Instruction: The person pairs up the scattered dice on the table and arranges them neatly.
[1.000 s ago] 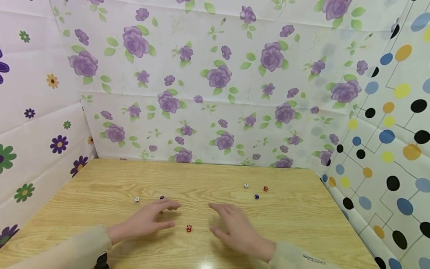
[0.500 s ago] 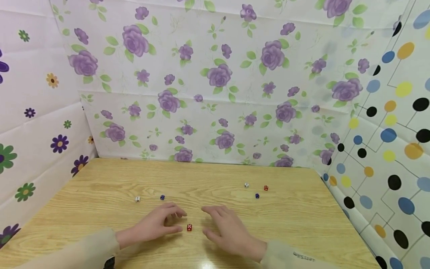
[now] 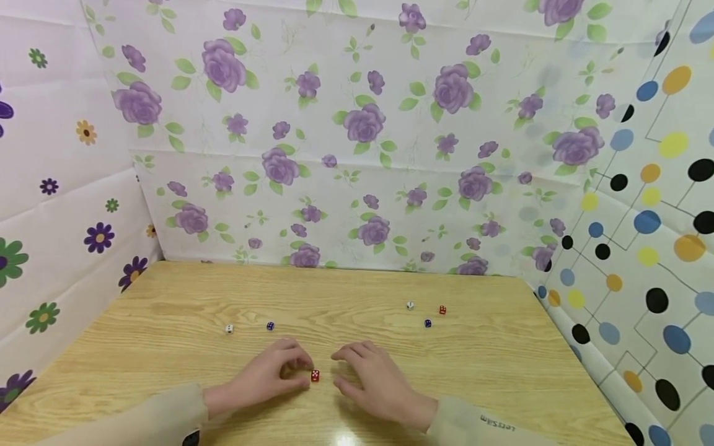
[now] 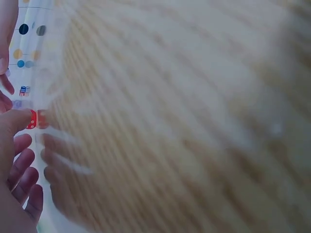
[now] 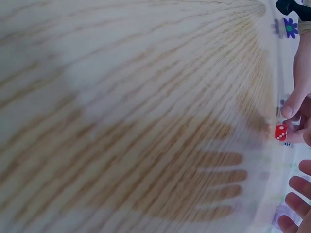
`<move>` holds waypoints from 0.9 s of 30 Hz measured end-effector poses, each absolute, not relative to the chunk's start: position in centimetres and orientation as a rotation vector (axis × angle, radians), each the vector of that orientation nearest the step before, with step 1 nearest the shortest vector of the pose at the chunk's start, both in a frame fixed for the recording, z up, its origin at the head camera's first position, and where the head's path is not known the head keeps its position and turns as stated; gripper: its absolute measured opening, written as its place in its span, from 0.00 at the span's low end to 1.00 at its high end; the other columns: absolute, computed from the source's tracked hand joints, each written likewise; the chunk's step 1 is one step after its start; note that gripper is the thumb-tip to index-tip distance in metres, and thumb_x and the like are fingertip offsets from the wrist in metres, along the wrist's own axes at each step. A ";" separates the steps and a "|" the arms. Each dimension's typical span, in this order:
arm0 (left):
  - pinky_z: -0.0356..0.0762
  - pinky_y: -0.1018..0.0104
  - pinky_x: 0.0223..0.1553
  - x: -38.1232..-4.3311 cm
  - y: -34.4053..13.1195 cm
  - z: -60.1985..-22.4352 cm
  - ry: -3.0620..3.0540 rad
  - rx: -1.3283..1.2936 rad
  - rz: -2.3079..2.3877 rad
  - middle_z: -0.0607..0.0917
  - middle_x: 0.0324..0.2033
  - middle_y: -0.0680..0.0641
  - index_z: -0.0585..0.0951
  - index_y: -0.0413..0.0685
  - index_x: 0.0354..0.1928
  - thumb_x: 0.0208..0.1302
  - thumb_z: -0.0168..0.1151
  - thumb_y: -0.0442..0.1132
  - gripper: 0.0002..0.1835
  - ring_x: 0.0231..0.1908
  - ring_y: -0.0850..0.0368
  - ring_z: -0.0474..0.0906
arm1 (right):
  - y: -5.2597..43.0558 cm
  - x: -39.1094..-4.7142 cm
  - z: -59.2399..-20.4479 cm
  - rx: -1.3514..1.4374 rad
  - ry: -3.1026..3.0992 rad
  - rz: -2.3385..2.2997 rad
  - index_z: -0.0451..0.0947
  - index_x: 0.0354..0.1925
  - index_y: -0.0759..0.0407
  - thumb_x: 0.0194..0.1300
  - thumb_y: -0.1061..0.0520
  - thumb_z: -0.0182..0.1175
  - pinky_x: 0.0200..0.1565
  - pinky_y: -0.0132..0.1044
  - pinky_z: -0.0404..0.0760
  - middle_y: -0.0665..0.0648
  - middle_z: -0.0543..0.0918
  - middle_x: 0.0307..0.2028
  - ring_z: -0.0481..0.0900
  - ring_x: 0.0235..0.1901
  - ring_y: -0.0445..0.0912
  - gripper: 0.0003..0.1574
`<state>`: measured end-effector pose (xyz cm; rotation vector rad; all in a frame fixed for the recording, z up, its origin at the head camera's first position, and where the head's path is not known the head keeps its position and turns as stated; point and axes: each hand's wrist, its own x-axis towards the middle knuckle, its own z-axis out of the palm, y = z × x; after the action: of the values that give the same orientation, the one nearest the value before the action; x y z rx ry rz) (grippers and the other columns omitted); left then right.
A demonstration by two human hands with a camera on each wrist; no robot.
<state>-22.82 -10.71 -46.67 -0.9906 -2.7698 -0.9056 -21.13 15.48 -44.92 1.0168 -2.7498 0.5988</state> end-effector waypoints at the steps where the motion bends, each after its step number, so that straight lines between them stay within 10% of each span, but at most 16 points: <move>1: 0.72 0.74 0.40 -22.8 -10.7 -46.7 -2.767 -0.987 -0.898 0.78 0.34 0.58 0.84 0.58 0.41 0.58 0.72 0.47 0.10 0.37 0.65 0.71 | 15.4 -21.1 -44.9 1.020 -2.753 0.603 0.76 0.59 0.45 0.69 0.45 0.60 0.59 0.47 0.77 0.42 0.79 0.58 0.75 0.58 0.42 0.22; 27: 0.69 0.77 0.36 -22.8 -9.4 -47.1 -2.780 -0.989 -0.973 0.79 0.32 0.61 0.84 0.63 0.35 0.58 0.72 0.45 0.05 0.34 0.67 0.69 | 14.7 -21.2 -45.2 1.083 -2.696 0.589 0.83 0.46 0.46 0.66 0.47 0.65 0.52 0.39 0.78 0.41 0.83 0.45 0.77 0.47 0.38 0.11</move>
<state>-22.76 -9.43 -47.06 -0.9889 -2.7803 -0.9731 -21.23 14.68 -45.25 1.0830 -2.6963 0.5894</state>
